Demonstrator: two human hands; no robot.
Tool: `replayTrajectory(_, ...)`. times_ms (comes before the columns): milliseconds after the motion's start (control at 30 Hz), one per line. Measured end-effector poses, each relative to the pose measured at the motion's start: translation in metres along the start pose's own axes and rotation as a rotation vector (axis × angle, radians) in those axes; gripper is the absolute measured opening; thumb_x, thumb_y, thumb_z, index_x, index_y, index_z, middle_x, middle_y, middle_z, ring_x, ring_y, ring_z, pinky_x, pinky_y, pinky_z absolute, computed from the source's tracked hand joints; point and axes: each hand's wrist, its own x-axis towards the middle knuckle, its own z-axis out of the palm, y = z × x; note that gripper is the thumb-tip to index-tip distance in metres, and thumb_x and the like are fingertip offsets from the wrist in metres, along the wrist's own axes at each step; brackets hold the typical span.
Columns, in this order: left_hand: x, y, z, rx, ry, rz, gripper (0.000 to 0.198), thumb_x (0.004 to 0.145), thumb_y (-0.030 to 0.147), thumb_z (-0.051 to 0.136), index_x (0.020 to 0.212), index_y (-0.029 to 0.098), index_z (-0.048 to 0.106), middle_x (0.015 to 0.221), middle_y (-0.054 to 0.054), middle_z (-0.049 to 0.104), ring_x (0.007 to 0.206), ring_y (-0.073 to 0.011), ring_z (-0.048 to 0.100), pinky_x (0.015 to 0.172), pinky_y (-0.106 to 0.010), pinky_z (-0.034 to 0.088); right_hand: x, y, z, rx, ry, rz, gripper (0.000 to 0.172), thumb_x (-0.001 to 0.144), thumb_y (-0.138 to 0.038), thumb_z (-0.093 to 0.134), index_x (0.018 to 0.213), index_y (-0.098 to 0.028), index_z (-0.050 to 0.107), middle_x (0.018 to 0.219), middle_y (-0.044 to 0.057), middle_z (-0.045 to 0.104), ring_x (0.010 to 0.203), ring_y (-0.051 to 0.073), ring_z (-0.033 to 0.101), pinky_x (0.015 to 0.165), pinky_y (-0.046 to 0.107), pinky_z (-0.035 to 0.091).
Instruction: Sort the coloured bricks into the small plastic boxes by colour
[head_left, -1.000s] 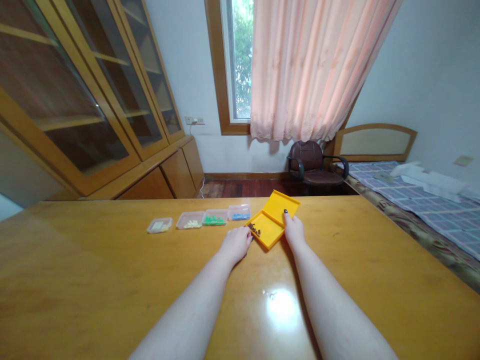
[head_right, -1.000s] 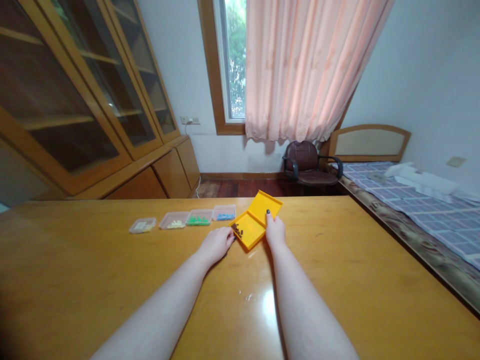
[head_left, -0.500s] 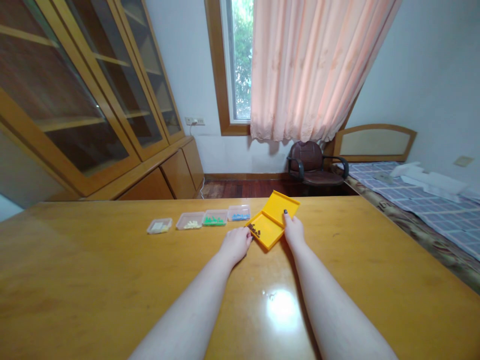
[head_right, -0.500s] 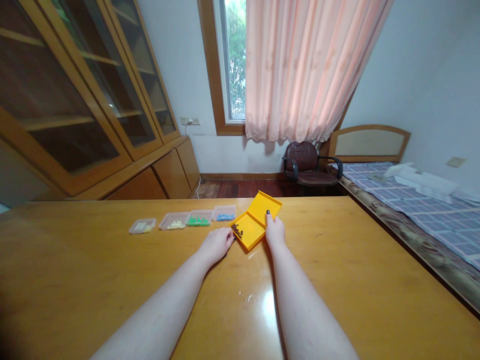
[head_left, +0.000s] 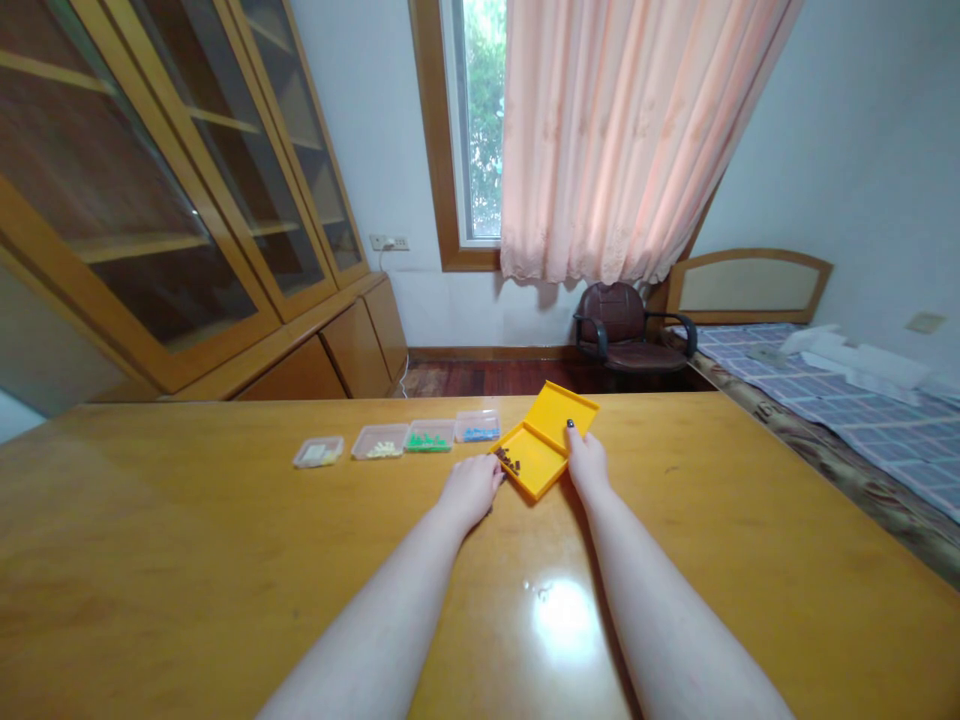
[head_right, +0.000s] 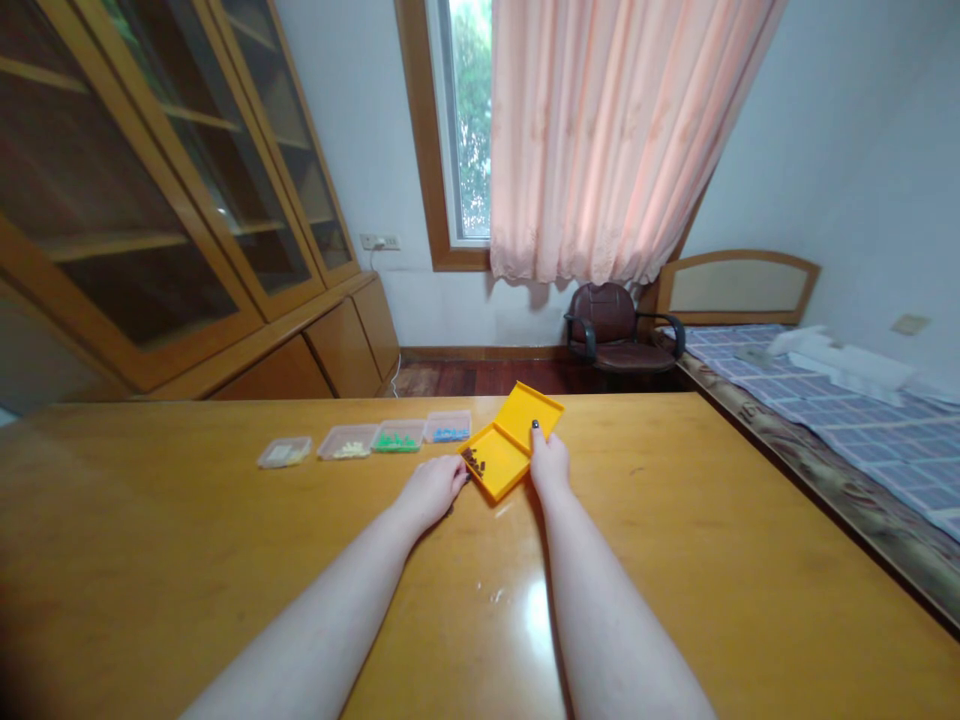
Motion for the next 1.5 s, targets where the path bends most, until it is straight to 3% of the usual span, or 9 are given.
replayTrajectory(200, 0.002, -0.001, 0.000, -0.091, 0.046, -0.021, 0.016, 0.086, 0.028, 0.043, 0.088, 0.019, 0.056, 0.090, -0.005, 0.063, 0.083, -0.0175, 0.058, 0.071, -0.026, 0.040, -0.001, -0.003, -0.001, 0.006, 0.012, 0.019, 0.051, 0.069, -0.059, 0.050, 0.081, -0.012, 0.066, 0.083, 0.012, 0.069, 0.076, 0.025, 0.063, 0.063, 0.029, 0.046)
replayTrajectory(433, 0.000, -0.001, -0.003, -0.287, 0.322, 0.047, 0.015, 0.086, 0.025, 0.043, 0.088, 0.018, 0.056, 0.086, -0.004, 0.062, 0.082, -0.0158, 0.056, 0.073, -0.026, 0.042, -0.004, -0.002, 0.001, 0.064, -0.024, 0.000, 0.053, 0.068, -0.060, 0.052, 0.082, -0.011, 0.065, 0.079, 0.011, 0.069, 0.073, 0.024, 0.062, 0.059, 0.027, 0.046)
replayTrajectory(600, 0.000, -0.003, -0.005, -0.335, 0.307, 0.170, 0.023, 0.085, 0.021, 0.042, 0.103, 0.021, 0.056, 0.104, -0.003, 0.061, 0.097, -0.0143, 0.055, 0.087, -0.026, 0.041, -0.005, -0.003, 0.003, 0.103, -0.069, 0.009, 0.053, 0.068, -0.061, 0.052, 0.084, -0.011, 0.064, 0.081, 0.011, 0.068, 0.073, 0.023, 0.062, 0.059, 0.028, 0.046)
replayTrajectory(767, -0.009, 0.000, -0.010, -0.042, 0.247, -0.176, 0.036, 0.083, 0.028, 0.041, 0.117, 0.018, 0.050, 0.121, -0.010, 0.052, 0.112, -0.0234, 0.047, 0.094, -0.037, 0.036, -0.004, -0.004, 0.001, 0.078, -0.014, 0.028, 0.051, 0.067, -0.061, 0.052, 0.077, -0.012, 0.064, 0.077, 0.010, 0.069, 0.072, 0.024, 0.062, 0.059, 0.028, 0.046)
replayTrajectory(900, -0.020, 0.013, 0.001, 0.134, -0.068, -0.450, 0.077, 0.077, 0.054, 0.042, 0.135, 0.005, 0.028, 0.141, -0.023, 0.022, 0.130, -0.0361, 0.020, 0.102, -0.050, 0.021, -0.002, -0.003, 0.000, 0.080, 0.010, 0.010, 0.051, 0.067, -0.061, 0.052, 0.078, -0.013, 0.065, 0.076, 0.010, 0.069, 0.074, 0.024, 0.062, 0.061, 0.029, 0.046)
replayTrajectory(1000, -0.022, 0.021, 0.014, 0.133, -0.226, -0.366, 0.085, 0.078, 0.059, 0.032, 0.138, 0.001, 0.017, 0.144, -0.021, 0.009, 0.133, -0.0330, 0.007, 0.106, -0.050, 0.012, -0.002, -0.003, -0.001, 0.077, 0.022, 0.008, 0.052, 0.067, -0.061, 0.052, 0.079, -0.012, 0.065, 0.077, 0.010, 0.069, 0.075, 0.024, 0.062, 0.062, 0.029, 0.046)
replayTrajectory(1133, -0.018, 0.019, 0.023, 0.129, -0.161, -0.154, 0.073, 0.084, 0.051, 0.027, 0.139, 0.004, 0.015, 0.145, -0.016, 0.009, 0.134, -0.0275, 0.006, 0.108, -0.047, 0.010, -0.001, -0.004, -0.003, 0.071, 0.054, 0.008, 0.053, 0.067, -0.061, 0.051, 0.081, -0.012, 0.064, 0.076, 0.011, 0.069, 0.076, 0.024, 0.062, 0.063, 0.029, 0.046)
replayTrajectory(1267, -0.013, 0.011, 0.017, 0.058, -0.094, -0.002, 0.057, 0.087, 0.038, 0.033, 0.137, 0.011, 0.025, 0.143, -0.013, 0.023, 0.133, -0.0236, 0.017, 0.108, -0.046, 0.014, 0.000, -0.005, -0.005, 0.086, 0.079, 0.015, 0.055, 0.068, -0.062, 0.049, 0.083, -0.012, 0.064, 0.078, 0.011, 0.069, 0.075, 0.024, 0.063, 0.062, 0.029, 0.046)
replayTrajectory(1500, -0.007, 0.002, 0.002, -0.027, 0.031, 0.041, 0.033, 0.082, 0.021, 0.048, 0.115, 0.021, 0.053, 0.120, -0.008, 0.055, 0.114, -0.0204, 0.047, 0.098, -0.035, 0.033, -0.002, -0.008, -0.005, 0.098, 0.084, 0.033, 0.053, 0.069, -0.061, 0.050, 0.082, -0.011, 0.063, 0.081, 0.013, 0.068, 0.073, 0.024, 0.062, 0.058, 0.028, 0.046)
